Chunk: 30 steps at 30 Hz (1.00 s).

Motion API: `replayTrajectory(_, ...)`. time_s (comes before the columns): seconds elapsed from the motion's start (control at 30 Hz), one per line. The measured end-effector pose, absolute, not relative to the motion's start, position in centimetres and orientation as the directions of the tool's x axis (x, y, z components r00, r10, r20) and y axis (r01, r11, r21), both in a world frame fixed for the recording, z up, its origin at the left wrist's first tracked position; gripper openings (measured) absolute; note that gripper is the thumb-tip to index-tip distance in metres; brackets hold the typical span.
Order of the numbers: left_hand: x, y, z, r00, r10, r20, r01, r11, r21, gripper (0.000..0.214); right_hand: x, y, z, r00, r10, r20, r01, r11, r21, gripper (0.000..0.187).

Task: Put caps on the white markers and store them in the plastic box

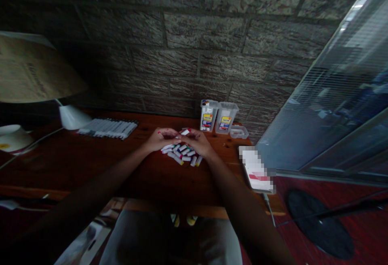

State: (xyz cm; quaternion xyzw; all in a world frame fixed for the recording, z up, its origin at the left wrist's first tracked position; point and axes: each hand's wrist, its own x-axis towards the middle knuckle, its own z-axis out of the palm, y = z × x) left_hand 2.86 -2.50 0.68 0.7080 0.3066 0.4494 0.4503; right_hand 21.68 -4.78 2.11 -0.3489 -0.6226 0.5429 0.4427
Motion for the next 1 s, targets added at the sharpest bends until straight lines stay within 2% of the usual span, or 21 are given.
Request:
replayTrajectory(0.17, 2.7, -2.7, 1.2, 0.36, 0.878, 0.317, 0.041, -0.354, 0.934, 0.037, 21.6, -4.7, 2.0, -0.253, 0.947, 0.2, -0.06, 0.191, -0.98, 0.035)
replayTrajectory(0.33, 2.4, -2.6, 1.4, 0.362, 0.913, 0.187, 0.033, -0.212, 0.977, 0.043, 21.7, -4.3, 2.0, -0.174, 0.968, 0.182, -0.124, 0.161, -0.979, 0.036)
replayTrajectory(0.6, 2.3, -2.6, 1.2, 0.496, 0.851, 0.173, 0.092, -0.249, 0.964, 0.035, 21.6, -4.7, 2.1, -0.236, 0.966, 0.106, -0.118, 0.08, -0.99, 0.036)
replayTrajectory(0.7, 2.4, -2.3, 1.1, 0.475, 0.872, 0.119, -0.024, -0.123, 0.992, 0.043, 21.6, -4.6, 2.1, -0.22, 0.971, 0.096, -0.165, 0.06, -0.984, 0.038)
replayTrajectory(0.83, 1.8, -1.9, 1.9, 0.435, 0.899, 0.043, -0.281, 0.09, 0.956, 0.072, 21.8, -4.2, 2.3, -0.168, 0.986, 0.023, -0.301, -0.029, -0.953, 0.039)
replayTrajectory(0.9, 1.2, -1.8, 2.4, 0.409, 0.911, 0.053, -0.349, 0.103, 0.931, 0.08, 21.9, -4.1, 2.4, -0.143, 0.99, -0.013, -0.34, -0.061, -0.939, 0.04)
replayTrajectory(1.0, 0.5, -1.6, 2.7, 0.374, 0.925, 0.069, -0.419, 0.102, 0.902, 0.081, 22.0, -4.1, 2.5, -0.126, 0.992, -0.029, -0.337, -0.07, -0.939, 0.041)
